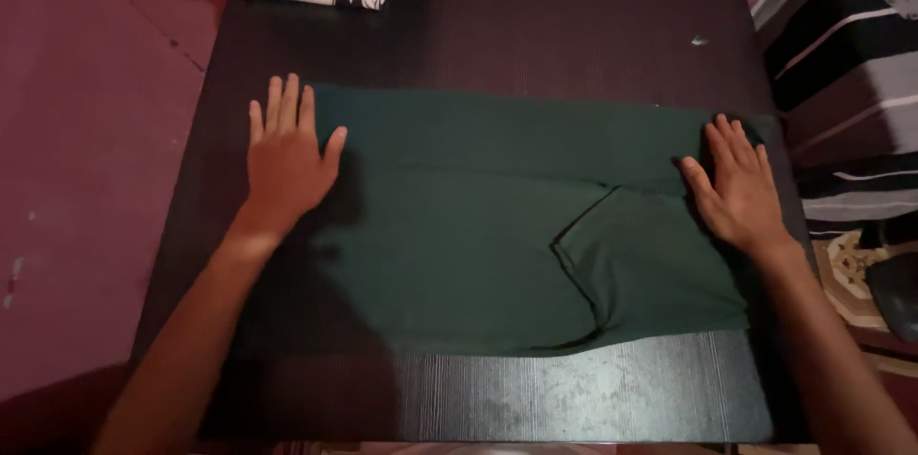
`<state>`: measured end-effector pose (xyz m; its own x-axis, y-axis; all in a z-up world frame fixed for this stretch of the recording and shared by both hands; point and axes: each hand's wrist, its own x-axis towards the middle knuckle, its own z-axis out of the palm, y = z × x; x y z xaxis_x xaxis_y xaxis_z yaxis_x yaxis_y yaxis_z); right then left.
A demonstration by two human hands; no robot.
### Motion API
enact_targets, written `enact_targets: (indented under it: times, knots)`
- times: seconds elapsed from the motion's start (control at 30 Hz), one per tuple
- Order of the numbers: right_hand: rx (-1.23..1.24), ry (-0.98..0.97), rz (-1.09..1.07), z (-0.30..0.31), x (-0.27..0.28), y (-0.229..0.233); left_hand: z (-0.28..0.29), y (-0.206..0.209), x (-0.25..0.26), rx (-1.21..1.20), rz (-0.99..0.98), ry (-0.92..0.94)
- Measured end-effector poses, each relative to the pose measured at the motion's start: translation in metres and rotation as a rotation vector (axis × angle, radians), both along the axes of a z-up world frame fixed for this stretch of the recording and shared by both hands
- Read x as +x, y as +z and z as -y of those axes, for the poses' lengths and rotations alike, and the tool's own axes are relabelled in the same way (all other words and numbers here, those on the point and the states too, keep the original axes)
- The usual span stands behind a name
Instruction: The person folds a light gray polo shirt and a dark green polo shirt on a dark table. Each shirt is laid flat, sleeves are folded inward, and the body is folded into a compact rectangle. The folded shirts are stacked on a pile of other folded clothes.
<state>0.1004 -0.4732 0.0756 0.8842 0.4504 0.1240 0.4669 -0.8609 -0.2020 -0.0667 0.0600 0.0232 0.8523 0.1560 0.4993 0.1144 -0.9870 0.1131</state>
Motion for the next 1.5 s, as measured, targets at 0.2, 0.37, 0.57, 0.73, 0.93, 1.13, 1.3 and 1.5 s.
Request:
enact_targets:
  times: [0.2, 0.37, 0.57, 0.73, 0.93, 1.13, 1.3, 1.5]
  knots:
    - [0.036, 0.1, 0.043, -0.02, -0.058, 0.025, 0.064, 0.035, -0.029, -0.069, -0.244, -0.162]
    - [-0.2, 0.03, -0.162, -0.042, -0.06, 0.009, 0.088, 0.014, -0.024, -0.104, -0.27, -0.191]
    - [-0.163, 0.02, -0.17, -0.055, -0.025, 0.005, 0.072, 0.005, 0.005, -0.08, -0.226, -0.213]
    - [-0.149, -0.014, -0.133, -0.072, 0.017, -0.008, 0.046, -0.012, 0.054, -0.028, -0.114, -0.219]
    - [-0.113, -0.02, -0.164, -0.087, 0.051, -0.009, 0.028, 0.01, 0.1, -0.112, -0.533, -0.123]
    - [0.062, 0.021, -0.134, -0.085, 0.046, -0.001, 0.025, 0.006, 0.092, -0.152, -0.461, -0.15]
    - [0.307, 0.158, 0.134, -0.035, 0.052, -0.031, 0.031, -0.009, 0.089, -0.129, -0.259, -0.169]
    - [0.239, 0.026, 0.096, 0.004, -0.013, 0.009, 0.132, 0.04, 0.043, -0.138, 0.064, -0.387]
